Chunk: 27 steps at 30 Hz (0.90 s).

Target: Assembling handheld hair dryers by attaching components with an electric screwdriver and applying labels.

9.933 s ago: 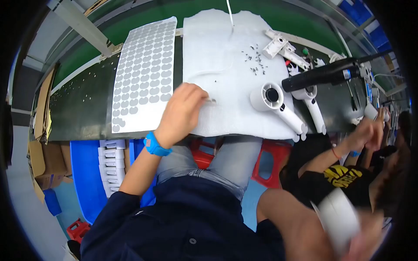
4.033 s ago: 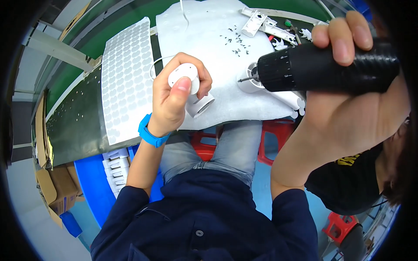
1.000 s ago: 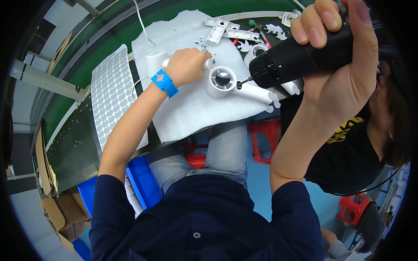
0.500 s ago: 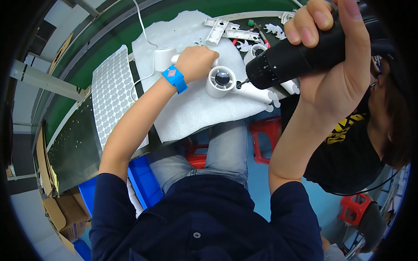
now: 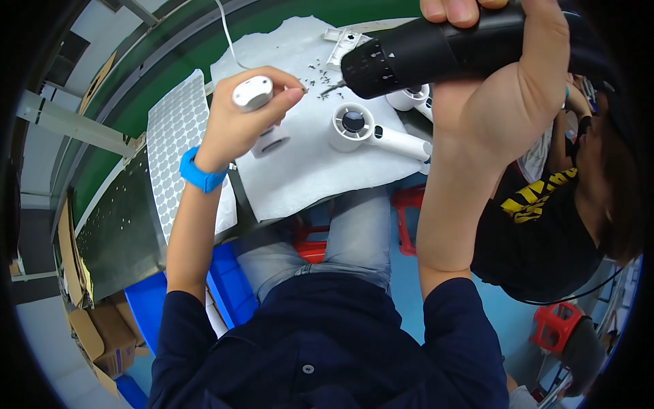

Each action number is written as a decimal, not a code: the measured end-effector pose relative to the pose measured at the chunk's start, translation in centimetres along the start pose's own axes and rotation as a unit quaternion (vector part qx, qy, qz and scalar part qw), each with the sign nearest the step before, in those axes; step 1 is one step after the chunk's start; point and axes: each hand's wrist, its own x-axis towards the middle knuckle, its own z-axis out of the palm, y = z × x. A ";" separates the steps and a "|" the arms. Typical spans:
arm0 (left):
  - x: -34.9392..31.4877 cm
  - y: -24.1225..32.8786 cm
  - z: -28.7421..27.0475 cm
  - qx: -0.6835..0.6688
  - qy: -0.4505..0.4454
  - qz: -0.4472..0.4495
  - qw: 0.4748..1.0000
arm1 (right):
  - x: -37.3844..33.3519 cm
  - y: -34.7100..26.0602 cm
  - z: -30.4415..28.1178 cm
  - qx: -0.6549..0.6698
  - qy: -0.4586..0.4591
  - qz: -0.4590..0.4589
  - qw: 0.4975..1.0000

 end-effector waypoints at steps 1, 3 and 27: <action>-0.7 0.6 -0.1 -0.054 0.002 -0.036 0.998 | -0.2 0.0 0.5 -0.001 0.001 0.001 1.000; -1.6 1.3 -0.1 -0.087 0.006 -0.031 0.996 | -0.6 0.2 1.8 0.002 0.012 0.004 1.000; -3.7 3.3 1.3 -0.038 0.092 0.032 0.994 | -1.6 0.3 3.3 -0.025 0.003 0.013 1.000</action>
